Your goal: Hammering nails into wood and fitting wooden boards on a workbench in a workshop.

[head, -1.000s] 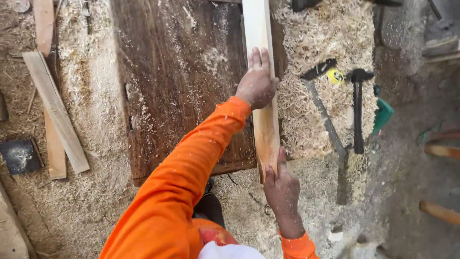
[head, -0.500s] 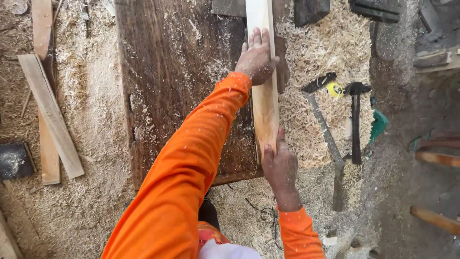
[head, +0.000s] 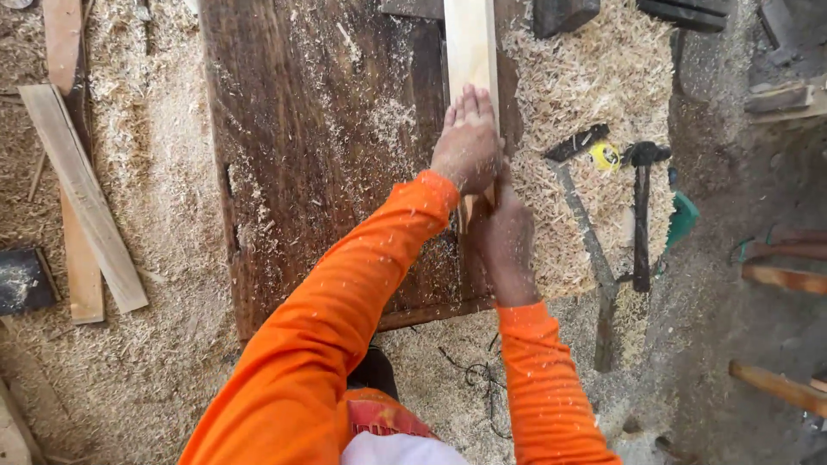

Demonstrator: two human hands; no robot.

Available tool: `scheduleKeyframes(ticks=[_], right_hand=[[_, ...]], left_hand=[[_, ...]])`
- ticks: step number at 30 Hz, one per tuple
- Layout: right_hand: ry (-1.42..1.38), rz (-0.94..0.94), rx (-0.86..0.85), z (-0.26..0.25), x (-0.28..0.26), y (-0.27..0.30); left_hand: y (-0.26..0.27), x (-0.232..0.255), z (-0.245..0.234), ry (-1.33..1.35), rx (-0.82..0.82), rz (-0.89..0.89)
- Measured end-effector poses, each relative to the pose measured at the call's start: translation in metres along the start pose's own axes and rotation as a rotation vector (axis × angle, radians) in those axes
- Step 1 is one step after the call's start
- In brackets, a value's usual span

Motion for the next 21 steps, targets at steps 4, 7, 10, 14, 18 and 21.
scheduleKeyframes(ticks=[4, 7, 10, 14, 18, 21], right_hand=[[0.016, -0.150, 0.101, 0.002, -0.014, -0.033], [-0.034, -0.151, 0.079, 0.000, -0.030, -0.052], [-0.057, -0.116, 0.056, 0.011, -0.031, -0.075], [0.085, -0.124, 0.029, 0.015, -0.021, -0.100], [0.178, -0.070, -0.080, -0.002, -0.004, -0.089], [0.158, -0.005, -0.037, -0.018, -0.013, -0.084]], left_hand=[[-0.039, -0.013, -0.017, 0.000, 0.013, -0.009], [-0.062, -0.023, -0.018, -0.022, -0.050, -0.040], [-0.096, -0.038, -0.016, -0.074, -0.043, -0.037], [-0.115, -0.040, -0.021, -0.071, 0.006, -0.045], [-0.109, -0.038, -0.030, -0.055, 0.022, -0.044], [-0.092, -0.035, -0.048, -0.028, 0.036, -0.054]])
Point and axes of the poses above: each hand's wrist, its own y-axis away from the middle knuckle, its own z-axis out of the palm, x = y × z, the point moved 7 cm from there along -y, towards the middle knuckle, and after that the axes turned 6 degrees about x, right-handed, at the moved point
